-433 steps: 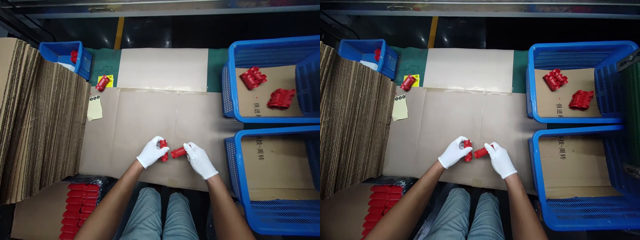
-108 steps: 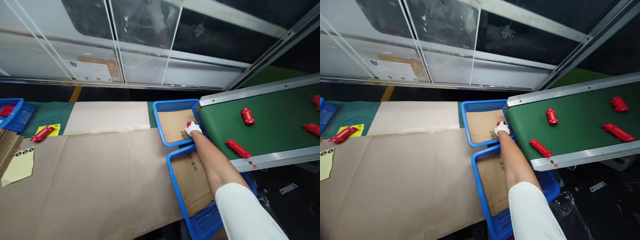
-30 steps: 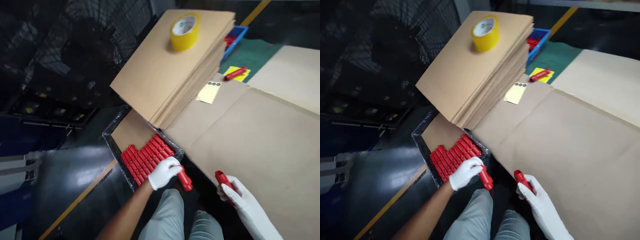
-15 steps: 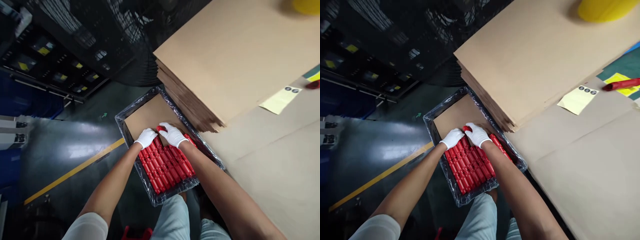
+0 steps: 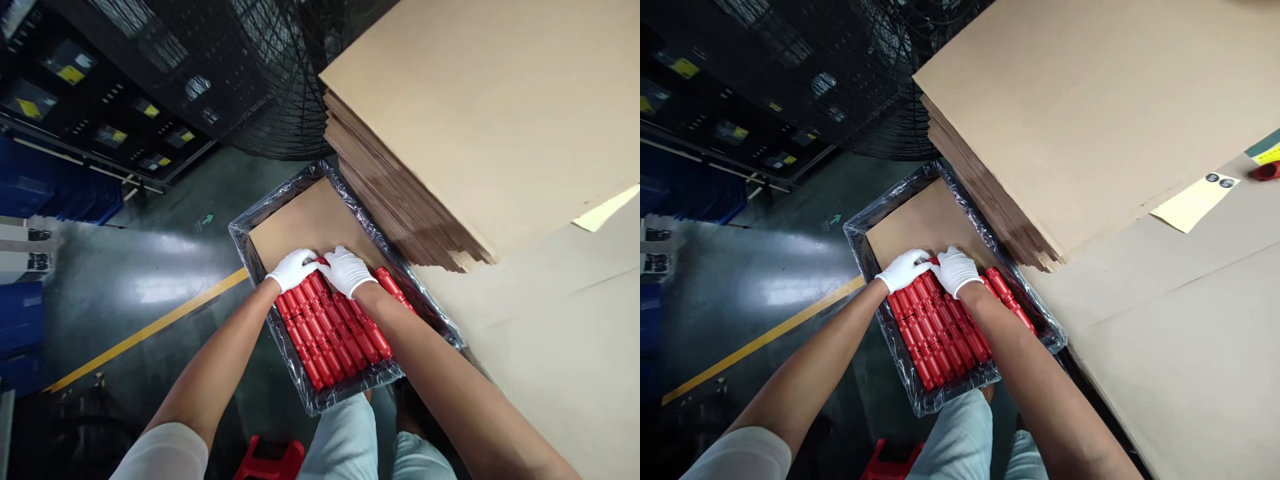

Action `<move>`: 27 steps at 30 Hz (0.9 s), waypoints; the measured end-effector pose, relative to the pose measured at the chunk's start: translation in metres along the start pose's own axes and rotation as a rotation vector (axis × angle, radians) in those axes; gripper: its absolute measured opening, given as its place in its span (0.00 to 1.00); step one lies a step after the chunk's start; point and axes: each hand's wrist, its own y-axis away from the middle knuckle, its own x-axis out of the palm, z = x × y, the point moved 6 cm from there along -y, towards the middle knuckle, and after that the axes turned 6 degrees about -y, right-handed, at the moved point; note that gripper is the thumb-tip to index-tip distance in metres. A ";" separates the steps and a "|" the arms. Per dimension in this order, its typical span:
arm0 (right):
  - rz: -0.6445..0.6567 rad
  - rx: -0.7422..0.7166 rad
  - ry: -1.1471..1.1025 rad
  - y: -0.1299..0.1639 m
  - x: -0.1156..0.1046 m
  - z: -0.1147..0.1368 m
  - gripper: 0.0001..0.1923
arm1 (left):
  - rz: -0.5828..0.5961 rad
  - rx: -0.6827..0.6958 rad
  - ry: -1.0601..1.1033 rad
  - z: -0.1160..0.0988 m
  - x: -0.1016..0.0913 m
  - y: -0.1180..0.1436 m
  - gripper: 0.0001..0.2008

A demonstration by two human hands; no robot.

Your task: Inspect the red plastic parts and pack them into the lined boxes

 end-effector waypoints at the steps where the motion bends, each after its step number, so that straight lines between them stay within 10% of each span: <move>1: 0.010 -0.009 0.002 0.000 0.000 -0.002 0.20 | -0.002 0.016 -0.001 -0.002 0.000 -0.002 0.14; 12: -0.052 0.010 -0.055 0.016 -0.022 -0.008 0.15 | 0.139 0.191 -0.144 -0.021 0.003 -0.018 0.13; 17: -0.305 0.058 -0.150 0.102 -0.048 -0.022 0.17 | 0.237 0.231 -0.183 -0.032 0.000 -0.025 0.12; 27: -0.559 0.113 -0.517 0.298 0.026 -0.094 0.15 | 0.197 0.049 -0.187 -0.054 -0.011 -0.010 0.12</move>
